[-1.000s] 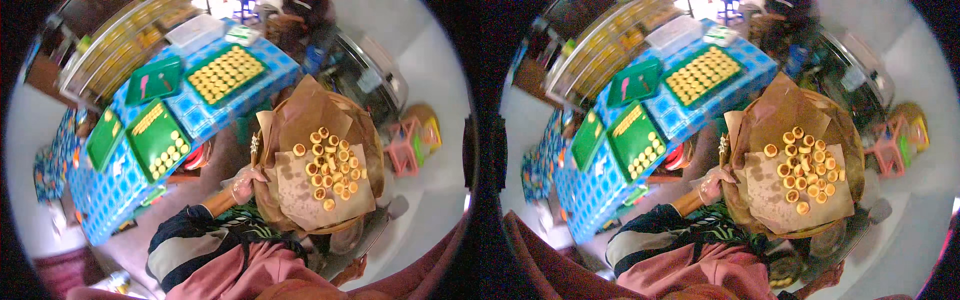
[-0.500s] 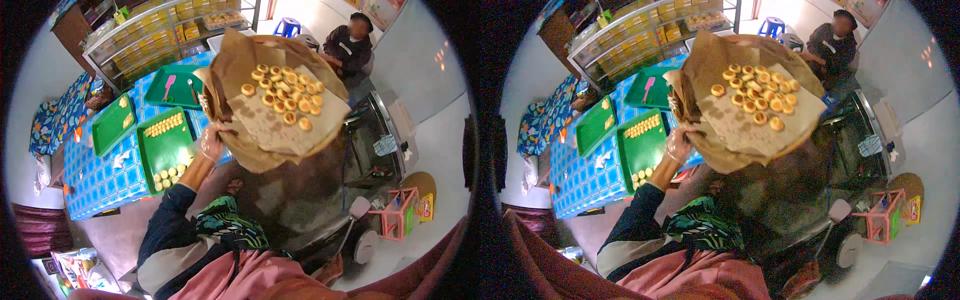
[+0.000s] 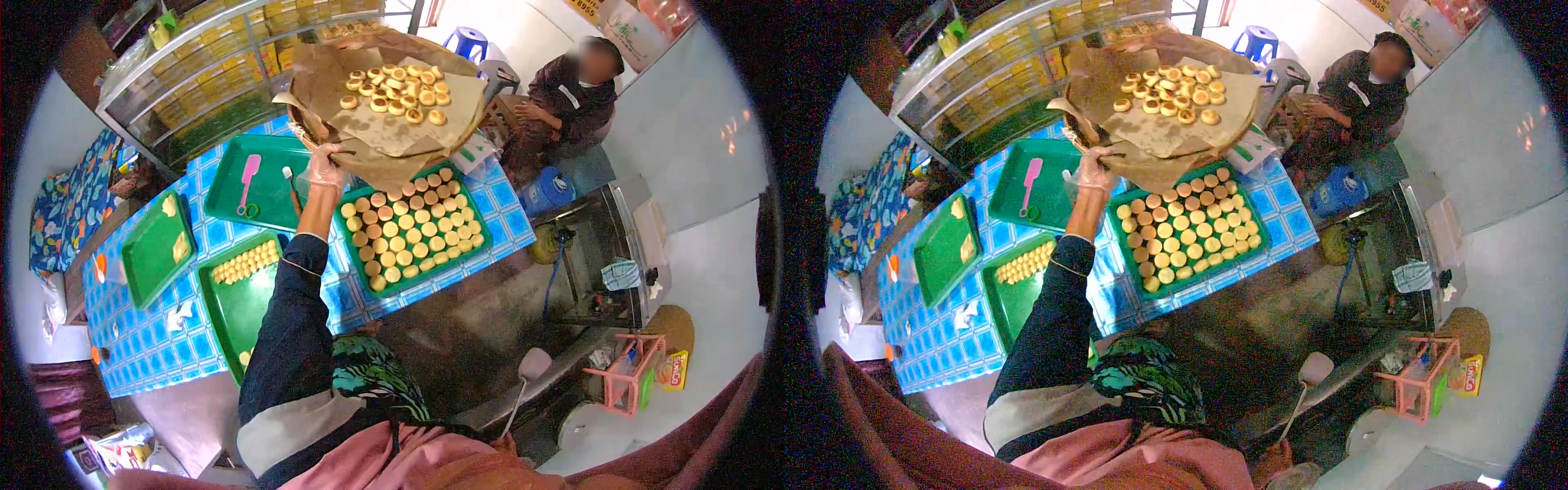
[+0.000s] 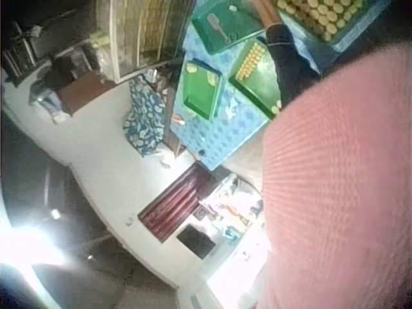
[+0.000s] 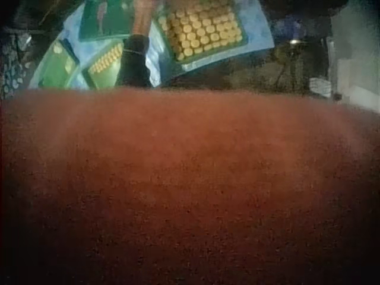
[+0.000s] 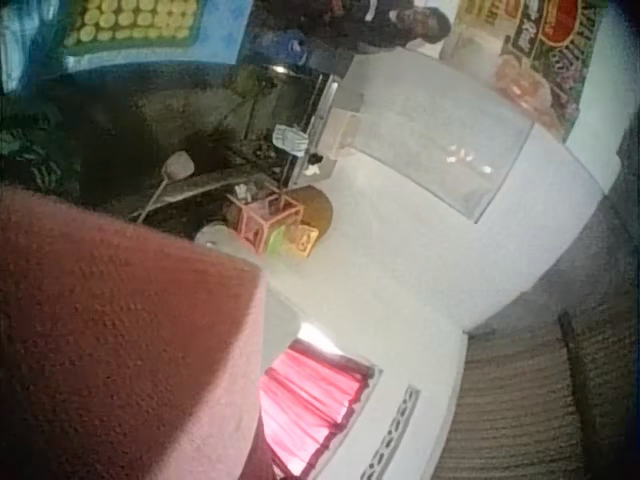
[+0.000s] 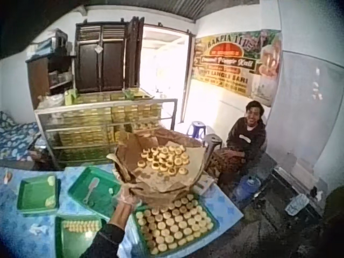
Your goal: The person wears a plastic glove and uses a spoon to arrange small round pastries inside several metal steamer trays. The person then uses a spatula to transfer the cooked pastries from the steamer trays onto a paper-lined wicker basket.
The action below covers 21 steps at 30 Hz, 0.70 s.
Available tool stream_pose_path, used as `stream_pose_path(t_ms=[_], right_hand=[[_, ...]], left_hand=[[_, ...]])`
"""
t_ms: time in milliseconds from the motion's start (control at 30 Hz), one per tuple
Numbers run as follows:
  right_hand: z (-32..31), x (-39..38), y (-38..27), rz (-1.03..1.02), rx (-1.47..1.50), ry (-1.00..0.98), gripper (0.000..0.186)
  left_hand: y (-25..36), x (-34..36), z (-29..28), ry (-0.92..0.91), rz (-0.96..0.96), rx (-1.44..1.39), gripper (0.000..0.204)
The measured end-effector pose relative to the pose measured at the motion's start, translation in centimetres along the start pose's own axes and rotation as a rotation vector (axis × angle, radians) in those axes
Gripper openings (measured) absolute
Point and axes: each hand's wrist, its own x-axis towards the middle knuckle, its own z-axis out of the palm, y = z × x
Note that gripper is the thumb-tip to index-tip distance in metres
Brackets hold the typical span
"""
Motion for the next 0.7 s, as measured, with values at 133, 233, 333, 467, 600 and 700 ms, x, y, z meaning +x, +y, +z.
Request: stream_pose_path(t_ms=[133, 233, 333, 467, 600, 700], right_hand=[[1.0, -0.2, -1.2, 0.026, -0.010, 0.020, 0.025], [0.8, -0.6, -1.3, 0.047, -0.020, 0.037, 0.024], [0.9, -1.1, -1.0, 0.066, -0.013, 0.056, 0.023], [1.0, -2.3, 0.2, 0.088, 0.013, 0.066, 0.023], [1.8, -3.7, 2.1, 0.090, 0.048, 0.073, 0.022], [2.7, -5.4, 3.8, 0.076, 0.109, 0.086, 0.022]], left_hand=[[0.0, 2.8, 0.5, 0.083, 0.048, 0.060, 0.018], [-1.4, 3.1, -1.5, 0.060, 0.170, 0.210, 0.016], [-1.0, 3.6, -3.5, 0.087, 0.154, 0.397, 0.015], [-0.6, 4.1, -4.8, 0.039, 0.159, 0.364, 0.015], [0.4, 3.4, -3.1, 0.133, -0.017, 0.121, 0.030], [1.1, 1.5, 0.0, 0.110, 0.051, 0.223, 0.030]])
